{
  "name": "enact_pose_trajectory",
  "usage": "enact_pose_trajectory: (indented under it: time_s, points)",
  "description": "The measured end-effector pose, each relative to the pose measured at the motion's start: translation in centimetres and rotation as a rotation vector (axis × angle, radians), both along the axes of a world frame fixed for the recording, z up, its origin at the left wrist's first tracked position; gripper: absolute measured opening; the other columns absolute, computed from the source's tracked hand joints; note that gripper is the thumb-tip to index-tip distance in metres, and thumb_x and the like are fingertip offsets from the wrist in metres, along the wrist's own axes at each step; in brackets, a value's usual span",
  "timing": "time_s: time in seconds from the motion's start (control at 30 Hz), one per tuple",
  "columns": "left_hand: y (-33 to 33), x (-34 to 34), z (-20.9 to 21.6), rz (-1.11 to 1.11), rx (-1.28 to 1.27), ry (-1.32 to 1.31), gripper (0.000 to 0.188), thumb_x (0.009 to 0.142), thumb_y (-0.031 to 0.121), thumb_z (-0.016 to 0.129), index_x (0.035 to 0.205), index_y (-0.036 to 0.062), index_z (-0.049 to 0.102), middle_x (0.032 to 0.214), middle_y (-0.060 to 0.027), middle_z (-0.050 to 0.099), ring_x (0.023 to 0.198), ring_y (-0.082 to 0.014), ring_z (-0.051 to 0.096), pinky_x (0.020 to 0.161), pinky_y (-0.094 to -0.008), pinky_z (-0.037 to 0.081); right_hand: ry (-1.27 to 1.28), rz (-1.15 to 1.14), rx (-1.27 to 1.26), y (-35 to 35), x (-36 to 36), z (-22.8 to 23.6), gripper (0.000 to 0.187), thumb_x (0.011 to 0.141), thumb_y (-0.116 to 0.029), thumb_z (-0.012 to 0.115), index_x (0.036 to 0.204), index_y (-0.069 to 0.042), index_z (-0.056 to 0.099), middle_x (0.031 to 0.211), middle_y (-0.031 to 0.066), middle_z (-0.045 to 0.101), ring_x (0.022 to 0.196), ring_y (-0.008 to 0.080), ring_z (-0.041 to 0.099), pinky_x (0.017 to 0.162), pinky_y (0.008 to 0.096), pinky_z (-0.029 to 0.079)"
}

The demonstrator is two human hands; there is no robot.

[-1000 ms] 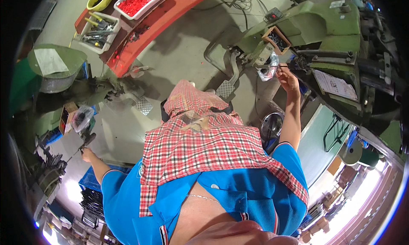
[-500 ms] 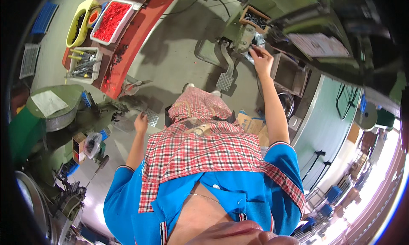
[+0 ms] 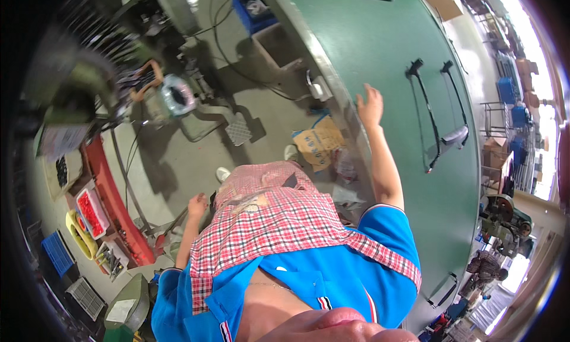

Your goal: The person repeatedly picks up black metal frames from a blue crate, places them into a green press machine, operates the press, and removes the frames. The person also handles small red components from a tray and places them into a container.

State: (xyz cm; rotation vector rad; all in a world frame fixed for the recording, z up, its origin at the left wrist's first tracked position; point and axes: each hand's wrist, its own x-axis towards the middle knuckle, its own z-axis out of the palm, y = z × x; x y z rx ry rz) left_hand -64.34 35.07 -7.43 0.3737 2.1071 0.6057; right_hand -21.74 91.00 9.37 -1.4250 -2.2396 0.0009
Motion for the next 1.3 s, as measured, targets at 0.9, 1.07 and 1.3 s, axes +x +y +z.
enact_pose_trajectory:
  time_s: [0.9,1.07,1.3]
  points:
    - [-10.4,33.9,1.5,0.351,0.16,0.144,0.034,0.091,0.03,0.056,0.109,0.0037,0.067,0.087,-0.0146,0.069,0.074,-0.0268,0.065,0.071,-0.0397,0.051,-0.565,0.876,0.072,-10.4,7.0,31.6,0.03,0.084,-0.026,0.07,0.076,-0.004,0.051,0.063,0.0179,0.056,0.058,0.0387,0.057,0.051,0.0447,0.041]
    - [-21.6,48.6,2.9,0.719,0.047,0.264,0.036,0.087,0.032,0.054,0.105,0.005,0.069,0.1,-0.019,0.068,0.095,-0.0365,0.064,0.084,-0.0449,0.051,-0.71,1.482,0.036,-26.6,-1.2,29.2,0.038,0.085,-0.034,0.069,0.071,-0.005,0.048,0.054,0.0158,0.049,0.053,0.0379,0.054,0.049,0.0449,0.038]
    - [-25.6,66.0,4.4,1.414,-0.12,0.149,0.035,0.086,0.031,0.056,0.109,0.0068,0.069,0.106,-0.0179,0.068,0.1,-0.0363,0.063,0.09,-0.0448,0.049,-0.623,2.106,-0.105,-44.6,-11.8,16.9,0.037,0.09,-0.034,0.064,0.073,-0.004,0.05,0.054,0.0189,0.049,0.052,0.0412,0.05,0.049,0.0452,0.039]
